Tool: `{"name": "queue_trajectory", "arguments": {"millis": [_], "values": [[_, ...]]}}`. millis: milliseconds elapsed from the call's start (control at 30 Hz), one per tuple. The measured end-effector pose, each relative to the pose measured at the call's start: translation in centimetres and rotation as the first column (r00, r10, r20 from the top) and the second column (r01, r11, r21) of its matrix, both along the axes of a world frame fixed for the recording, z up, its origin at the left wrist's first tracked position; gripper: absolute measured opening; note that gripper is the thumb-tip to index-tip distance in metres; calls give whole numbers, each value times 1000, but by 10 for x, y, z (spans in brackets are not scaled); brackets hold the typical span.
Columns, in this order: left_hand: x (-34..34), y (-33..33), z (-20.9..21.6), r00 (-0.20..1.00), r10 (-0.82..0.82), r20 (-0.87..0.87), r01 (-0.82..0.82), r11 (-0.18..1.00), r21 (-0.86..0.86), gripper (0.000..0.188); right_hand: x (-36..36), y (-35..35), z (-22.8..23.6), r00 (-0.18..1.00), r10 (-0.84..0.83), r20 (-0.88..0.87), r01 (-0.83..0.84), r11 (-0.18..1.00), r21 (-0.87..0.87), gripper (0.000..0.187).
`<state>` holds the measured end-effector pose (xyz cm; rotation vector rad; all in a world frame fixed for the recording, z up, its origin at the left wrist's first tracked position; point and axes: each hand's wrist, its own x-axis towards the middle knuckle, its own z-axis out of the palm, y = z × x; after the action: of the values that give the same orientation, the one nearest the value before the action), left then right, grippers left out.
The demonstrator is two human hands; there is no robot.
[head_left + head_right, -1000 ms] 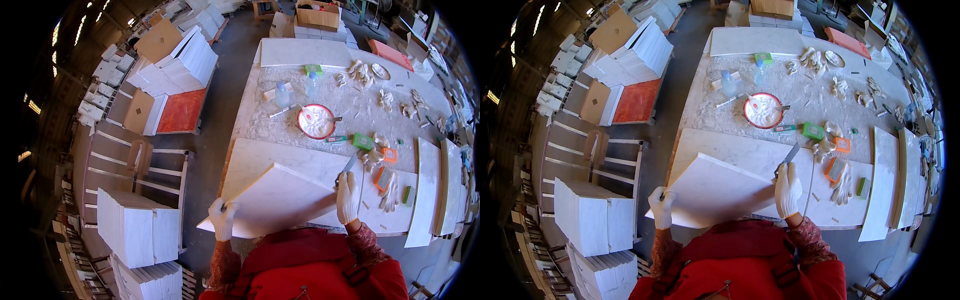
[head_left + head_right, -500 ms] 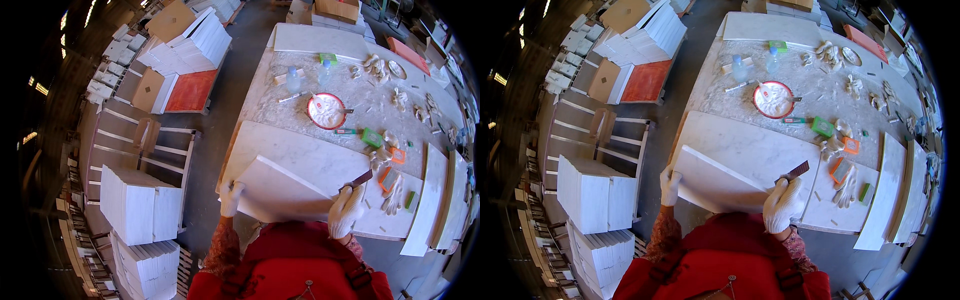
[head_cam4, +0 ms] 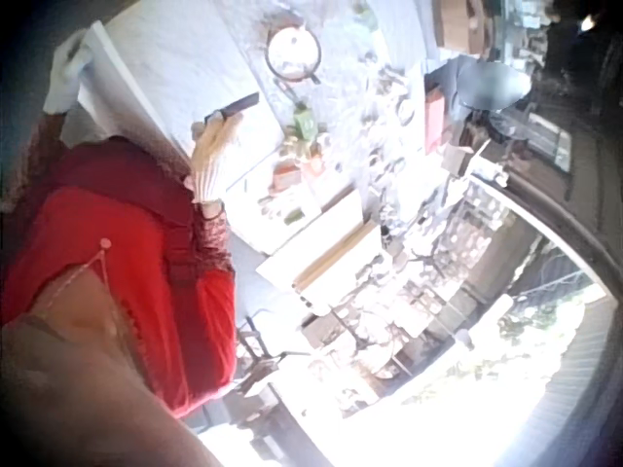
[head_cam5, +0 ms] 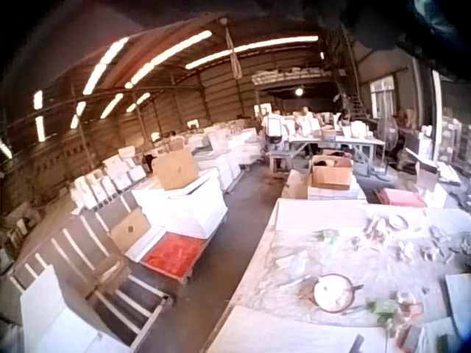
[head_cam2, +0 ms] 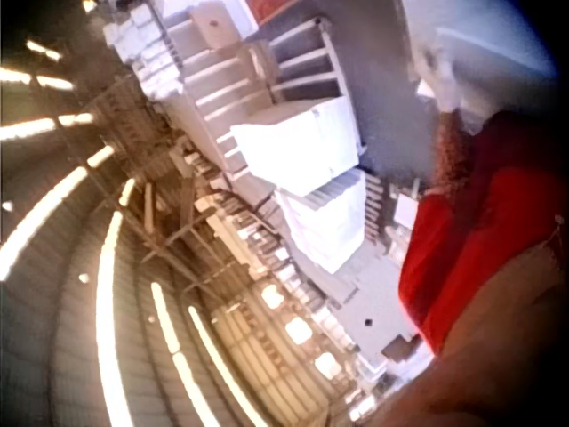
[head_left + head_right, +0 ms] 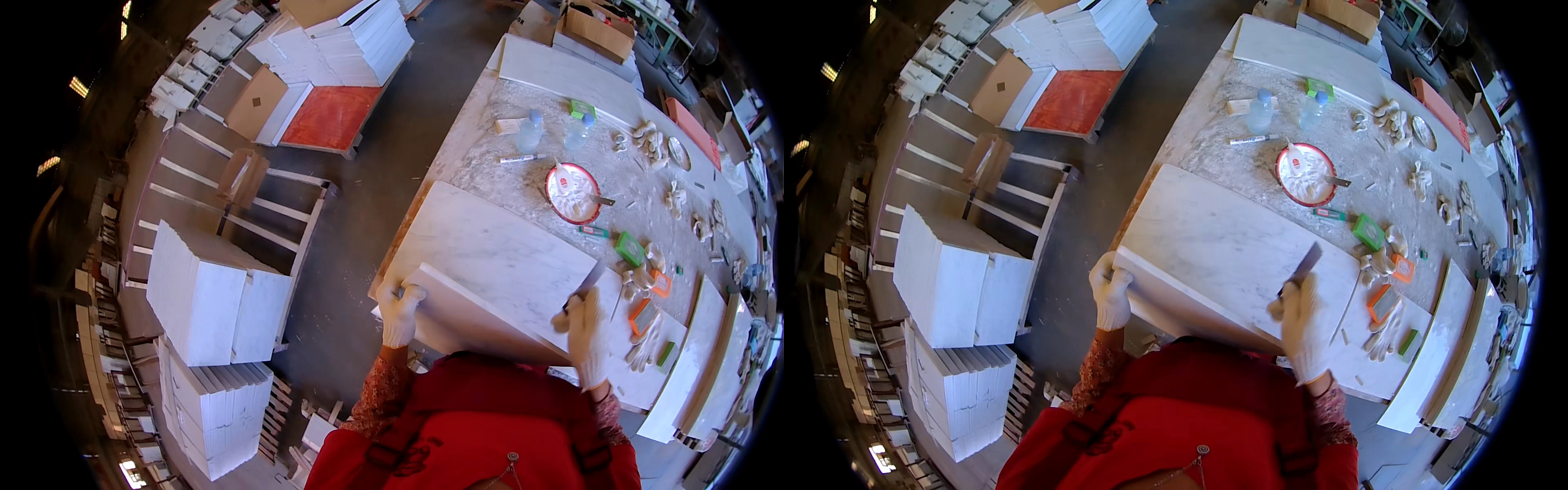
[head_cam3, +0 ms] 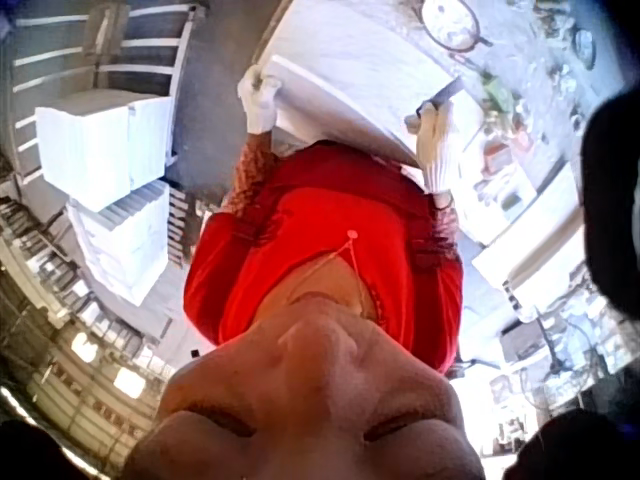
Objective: The person scrapes the edges of a white rectangular board with a metal scraper to remove excess material. They then apply a white paste from a bowl onto the board's edges using the scraper and smooth it out. Finally, the person uses a sanding block to rub the surface of the board.
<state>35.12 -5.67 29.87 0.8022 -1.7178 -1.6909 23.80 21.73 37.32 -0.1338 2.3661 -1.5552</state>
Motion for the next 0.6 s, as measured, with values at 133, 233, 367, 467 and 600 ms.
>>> {"name": "queue_trajectory", "arguments": {"millis": [133,233,367,467,600], "values": [[2,-1,12,998,-54,10,53,995,80,11,-90,36,-70,993,84,-79,-79,994,74,20],[-1,-4,16,996,-86,-7,87,994,70,10,-138,53,-137,979,92,-179,-63,985,160,17],[6,-9,-1,992,-76,101,84,994,-74,17,-155,30,-146,999,-47,-29,45,998,-46,16],[1,-5,7,995,-77,60,79,996,-41,23,-180,39,-178,974,51,-219,-6,979,204,37],[5,-12,-14,997,-76,31,78,995,-66,26,-204,32,-194,979,-63,-194,96,981,166,31]]}}
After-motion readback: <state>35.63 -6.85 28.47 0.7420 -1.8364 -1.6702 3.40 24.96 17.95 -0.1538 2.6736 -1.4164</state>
